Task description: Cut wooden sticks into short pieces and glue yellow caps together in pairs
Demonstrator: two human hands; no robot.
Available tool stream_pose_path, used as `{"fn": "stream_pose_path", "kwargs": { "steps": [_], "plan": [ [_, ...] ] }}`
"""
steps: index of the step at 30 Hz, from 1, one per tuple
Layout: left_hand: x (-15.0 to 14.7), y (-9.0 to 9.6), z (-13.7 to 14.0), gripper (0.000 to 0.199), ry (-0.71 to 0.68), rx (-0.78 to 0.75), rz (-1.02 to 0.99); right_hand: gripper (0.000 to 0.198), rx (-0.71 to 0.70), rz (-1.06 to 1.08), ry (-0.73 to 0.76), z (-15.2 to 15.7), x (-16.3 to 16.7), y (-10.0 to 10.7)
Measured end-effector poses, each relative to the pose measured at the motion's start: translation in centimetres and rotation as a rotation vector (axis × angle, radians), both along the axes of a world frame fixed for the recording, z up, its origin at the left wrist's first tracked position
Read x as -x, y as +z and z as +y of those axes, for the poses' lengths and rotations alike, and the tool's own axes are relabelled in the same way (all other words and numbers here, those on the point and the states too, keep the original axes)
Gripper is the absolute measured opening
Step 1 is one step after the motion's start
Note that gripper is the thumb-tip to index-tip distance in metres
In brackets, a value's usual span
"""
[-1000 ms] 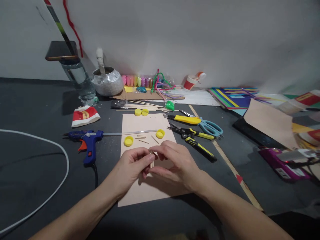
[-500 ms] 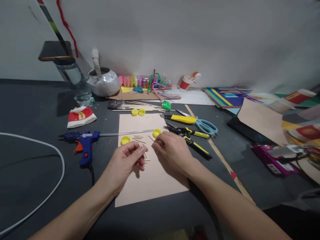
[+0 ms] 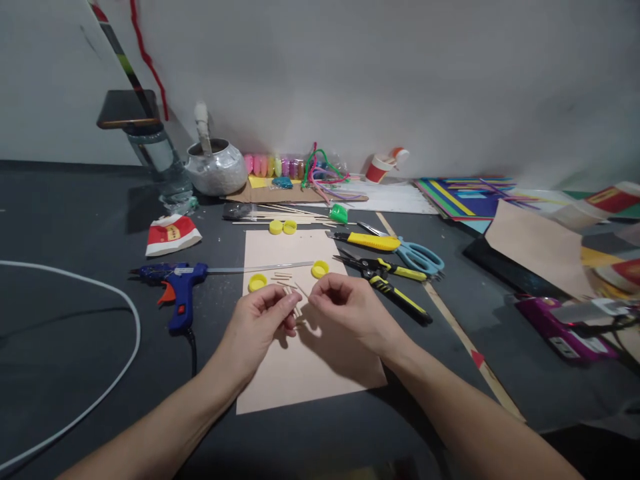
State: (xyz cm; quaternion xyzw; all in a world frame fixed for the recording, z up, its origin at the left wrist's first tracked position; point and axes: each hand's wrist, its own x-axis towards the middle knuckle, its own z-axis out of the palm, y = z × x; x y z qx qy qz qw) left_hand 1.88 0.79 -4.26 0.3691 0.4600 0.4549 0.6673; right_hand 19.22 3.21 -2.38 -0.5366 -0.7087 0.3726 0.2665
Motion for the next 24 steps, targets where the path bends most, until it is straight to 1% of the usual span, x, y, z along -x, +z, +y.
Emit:
{"fn": "stream_pose_path", "kwargs": {
  "steps": [3,6,11,14,16,18,19,21,22,24],
  "plan": [
    [0.1,-0.4,0.0,0.02,-0.009,-0.021,-0.012,0.022,0.077,0.137,0.013,-0.9,0.7,0.6],
    [0.2,-0.6,-0.1,0.018,-0.03,-0.029,-0.02,0.02,0.123,0.206,-0.011,-1.2,1.1,0.7],
    [0.2,-0.7,-0.2,0.018,-0.028,-0.013,-0.041,0.017,0.162,0.236,-0.011,-1.3,1.1,0.3],
    [0.2,-0.5,0.0,0.019,-0.028,0.003,-0.052,0.024,0.156,0.23,0.022,-1.3,0.9,0.2],
    [0.2,-0.3,0.1,0.023,-0.04,0.024,-0.058,0.028,0.121,0.221,0.067,-1.0,0.4,0.4],
    [0.3,0.0,0.1,0.025,-0.064,0.053,-0.07,0.018,0.047,0.212,0.135,-0.6,-0.2,0.7],
    [0.3,0.2,0.1,0.026,-0.077,0.067,-0.077,0.018,0.0,0.207,0.178,-0.4,-0.5,0.8],
    [0.4,0.4,0.1,0.027,-0.104,0.093,-0.088,0.044,-0.095,0.193,0.278,-0.1,-1.0,0.9],
    [0.4,0.5,0.1,0.028,-0.118,0.105,-0.092,0.053,-0.136,0.18,0.326,0.0,-1.1,0.8],
    [0.3,0.6,-0.1,0.029,-0.138,0.122,-0.097,0.054,-0.204,0.151,0.388,0.1,-1.2,0.4]
  ]
}}
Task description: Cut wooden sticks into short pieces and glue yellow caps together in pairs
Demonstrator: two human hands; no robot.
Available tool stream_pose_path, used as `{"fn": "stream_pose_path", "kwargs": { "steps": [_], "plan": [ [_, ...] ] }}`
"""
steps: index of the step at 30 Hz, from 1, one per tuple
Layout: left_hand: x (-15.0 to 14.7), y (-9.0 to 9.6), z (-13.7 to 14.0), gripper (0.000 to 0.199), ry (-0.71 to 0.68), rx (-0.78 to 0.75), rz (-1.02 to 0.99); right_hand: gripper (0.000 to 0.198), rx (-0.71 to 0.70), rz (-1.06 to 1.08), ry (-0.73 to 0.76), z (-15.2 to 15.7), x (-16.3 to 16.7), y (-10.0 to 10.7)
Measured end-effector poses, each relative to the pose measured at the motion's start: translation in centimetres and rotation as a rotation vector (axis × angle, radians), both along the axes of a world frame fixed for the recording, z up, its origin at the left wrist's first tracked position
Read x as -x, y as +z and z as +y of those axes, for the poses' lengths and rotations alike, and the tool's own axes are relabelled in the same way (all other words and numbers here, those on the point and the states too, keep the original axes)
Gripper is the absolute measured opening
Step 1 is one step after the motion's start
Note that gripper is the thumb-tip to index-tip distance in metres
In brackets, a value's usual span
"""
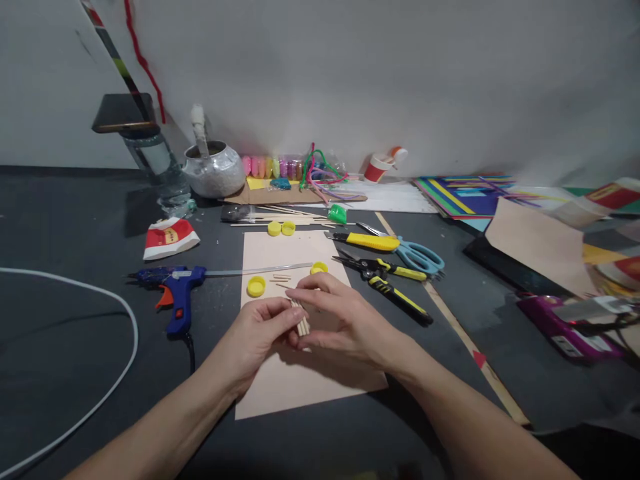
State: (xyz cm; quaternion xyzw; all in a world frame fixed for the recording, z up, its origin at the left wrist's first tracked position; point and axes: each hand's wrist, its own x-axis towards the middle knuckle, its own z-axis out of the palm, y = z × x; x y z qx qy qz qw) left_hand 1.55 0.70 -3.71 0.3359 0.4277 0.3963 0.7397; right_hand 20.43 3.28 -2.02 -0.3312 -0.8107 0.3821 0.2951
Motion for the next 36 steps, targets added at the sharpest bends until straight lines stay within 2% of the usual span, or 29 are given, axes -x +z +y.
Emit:
{"fn": "stream_pose_path", "kwargs": {
  "steps": [7,10,12,14,18,23,27,31,36],
  "plan": [
    [-0.1,-0.3,-0.1,0.031,-0.05,0.037,-0.005,0.047,-0.142,-0.018,0.009,-0.1,0.4,-1.7],
    [-0.2,-0.3,-0.1,0.033,-0.046,0.039,-0.007,0.046,-0.168,-0.042,0.009,-0.1,0.3,-1.3],
    [-0.3,-0.3,-0.2,0.034,-0.034,0.035,-0.005,0.052,-0.17,-0.082,0.024,0.2,-0.1,-0.7],
    [-0.2,-0.2,-0.2,0.035,-0.021,0.037,0.002,0.049,-0.171,-0.139,-0.016,0.7,-1.0,0.0],
    [-0.2,0.1,-0.1,0.037,0.011,0.058,0.027,0.014,-0.201,-0.352,-0.214,2.1,-3.1,0.6],
    [-0.1,0.0,0.1,0.038,0.016,0.064,0.027,0.02,-0.206,-0.579,-0.123,2.5,-3.1,0.3],
    [-0.2,-0.2,0.0,0.035,0.012,0.05,0.031,0.015,-0.185,-0.621,-0.113,2.4,-2.2,-0.1],
    [-0.4,-0.4,-0.2,0.033,0.011,0.012,0.054,0.013,-0.115,-0.551,-0.147,2.4,-2.1,-0.2],
    [-0.5,-0.9,-0.3,0.027,0.022,-0.078,0.098,0.011,0.118,-0.32,-0.204,1.0,-1.0,0.1]
  ]
}}
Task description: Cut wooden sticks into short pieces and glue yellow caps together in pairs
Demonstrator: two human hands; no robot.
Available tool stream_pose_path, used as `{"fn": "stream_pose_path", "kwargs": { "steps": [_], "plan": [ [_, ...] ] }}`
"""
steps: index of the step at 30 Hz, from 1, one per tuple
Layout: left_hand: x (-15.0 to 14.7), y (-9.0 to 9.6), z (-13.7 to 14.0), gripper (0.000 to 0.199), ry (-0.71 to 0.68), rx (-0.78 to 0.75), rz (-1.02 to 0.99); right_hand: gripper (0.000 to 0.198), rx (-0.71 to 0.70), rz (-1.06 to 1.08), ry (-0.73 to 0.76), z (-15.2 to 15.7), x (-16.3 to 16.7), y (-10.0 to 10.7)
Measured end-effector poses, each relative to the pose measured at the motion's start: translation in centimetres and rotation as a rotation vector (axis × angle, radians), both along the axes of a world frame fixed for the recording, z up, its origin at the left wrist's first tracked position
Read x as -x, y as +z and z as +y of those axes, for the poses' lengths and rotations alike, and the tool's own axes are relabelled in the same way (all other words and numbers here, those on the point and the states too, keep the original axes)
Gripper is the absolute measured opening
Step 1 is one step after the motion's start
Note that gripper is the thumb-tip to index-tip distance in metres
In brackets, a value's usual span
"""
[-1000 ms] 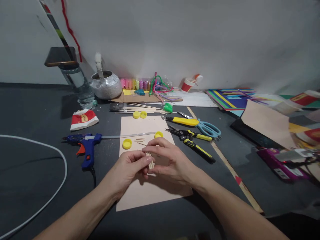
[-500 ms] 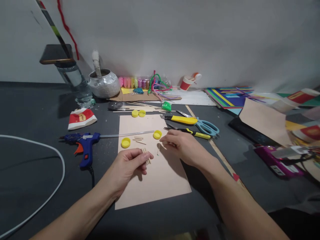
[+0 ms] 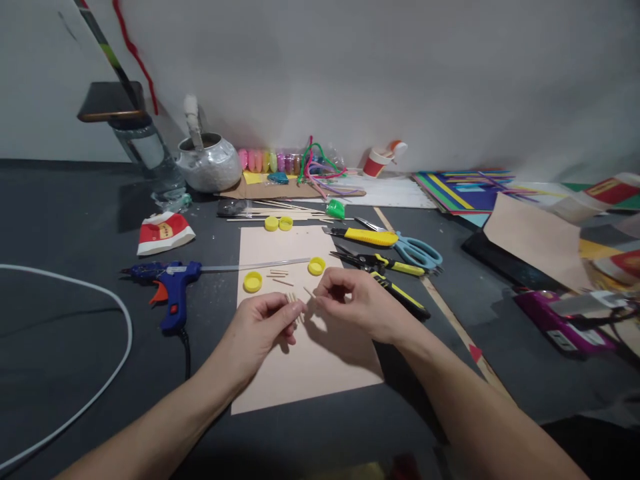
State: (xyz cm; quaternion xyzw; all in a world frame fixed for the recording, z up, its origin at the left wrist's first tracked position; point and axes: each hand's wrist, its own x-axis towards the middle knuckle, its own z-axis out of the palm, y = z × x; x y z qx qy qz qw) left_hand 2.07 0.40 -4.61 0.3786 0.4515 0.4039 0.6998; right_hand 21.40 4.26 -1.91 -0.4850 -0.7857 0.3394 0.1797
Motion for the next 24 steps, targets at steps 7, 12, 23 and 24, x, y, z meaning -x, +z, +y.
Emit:
{"fn": "stream_pose_path", "kwargs": {
  "steps": [7,12,23,24],
  "plan": [
    [0.0,-0.3,0.0,0.028,-0.003,-0.066,0.036,0.018,0.128,0.182,-0.113,-2.1,2.1,0.1],
    [0.1,-0.2,0.1,0.028,-0.01,-0.049,0.055,0.021,0.084,0.141,-0.118,-2.2,2.0,0.0],
    [-0.1,0.2,0.0,0.031,-0.062,0.071,-0.019,0.07,-0.09,0.146,0.179,-1.2,0.7,0.6],
    [0.0,0.2,0.0,0.031,-0.074,0.087,-0.027,0.068,-0.102,0.17,0.229,-1.1,0.7,0.4]
  ]
}}
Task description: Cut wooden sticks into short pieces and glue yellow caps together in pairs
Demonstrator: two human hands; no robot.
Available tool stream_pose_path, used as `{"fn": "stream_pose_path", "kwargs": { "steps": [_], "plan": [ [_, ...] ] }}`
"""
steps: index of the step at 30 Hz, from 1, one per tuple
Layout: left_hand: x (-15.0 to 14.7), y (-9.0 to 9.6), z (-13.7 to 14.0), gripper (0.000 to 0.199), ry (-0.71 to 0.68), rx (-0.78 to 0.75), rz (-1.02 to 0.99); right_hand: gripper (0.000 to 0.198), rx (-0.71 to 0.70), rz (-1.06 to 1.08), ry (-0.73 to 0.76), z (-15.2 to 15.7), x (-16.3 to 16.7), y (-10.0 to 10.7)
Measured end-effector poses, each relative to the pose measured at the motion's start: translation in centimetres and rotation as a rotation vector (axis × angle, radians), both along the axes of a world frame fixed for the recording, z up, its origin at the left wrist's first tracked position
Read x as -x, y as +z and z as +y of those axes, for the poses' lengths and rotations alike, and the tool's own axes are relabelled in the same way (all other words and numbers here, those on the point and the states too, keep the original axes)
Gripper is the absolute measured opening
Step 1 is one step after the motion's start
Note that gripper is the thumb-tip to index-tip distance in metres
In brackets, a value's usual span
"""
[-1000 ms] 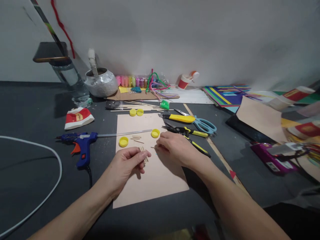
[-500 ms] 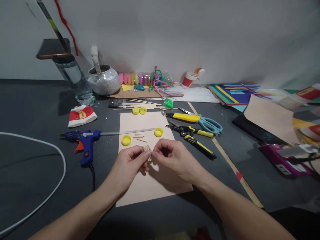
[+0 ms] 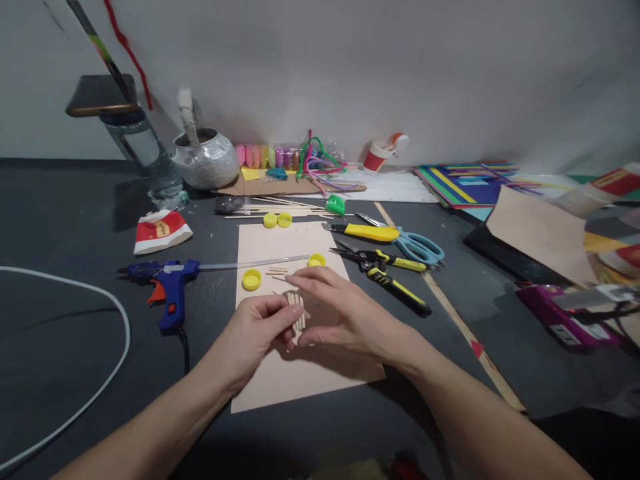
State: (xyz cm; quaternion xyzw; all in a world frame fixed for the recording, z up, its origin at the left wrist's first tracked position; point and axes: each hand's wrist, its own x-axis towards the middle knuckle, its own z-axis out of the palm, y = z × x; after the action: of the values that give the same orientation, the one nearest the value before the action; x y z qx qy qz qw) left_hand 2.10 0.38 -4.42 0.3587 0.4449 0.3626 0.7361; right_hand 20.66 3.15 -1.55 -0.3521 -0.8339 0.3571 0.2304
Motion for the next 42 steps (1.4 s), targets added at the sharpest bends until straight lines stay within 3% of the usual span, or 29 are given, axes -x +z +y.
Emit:
{"fn": "stream_pose_path", "kwargs": {
  "steps": [3,6,19,29,34,38,42],
  "plan": [
    [0.2,0.1,0.0,0.031,-0.031,0.042,-0.016,0.048,-0.017,0.07,0.072,0.2,0.1,-0.9],
    [0.3,0.2,0.0,0.031,-0.059,0.076,-0.026,0.042,-0.002,0.11,0.104,0.3,0.2,-1.5],
    [0.2,0.0,0.2,0.032,-0.085,0.064,-0.031,0.05,0.123,0.146,0.123,0.1,0.0,-1.3],
    [0.3,0.4,-0.2,0.031,-0.082,0.074,-0.03,0.044,0.11,0.143,0.174,-0.1,-0.3,-0.6],
    [0.3,0.8,-0.4,0.03,-0.081,0.042,-0.009,0.063,0.079,0.095,0.144,-0.2,-0.4,-0.4],
    [0.3,0.8,-0.5,0.029,-0.08,0.041,0.013,0.045,0.027,0.121,0.172,-0.2,-0.2,-0.3],
    [0.3,0.8,-0.5,0.029,-0.07,0.062,0.003,0.041,0.067,0.159,0.168,-0.3,0.0,-0.3]
  ]
}}
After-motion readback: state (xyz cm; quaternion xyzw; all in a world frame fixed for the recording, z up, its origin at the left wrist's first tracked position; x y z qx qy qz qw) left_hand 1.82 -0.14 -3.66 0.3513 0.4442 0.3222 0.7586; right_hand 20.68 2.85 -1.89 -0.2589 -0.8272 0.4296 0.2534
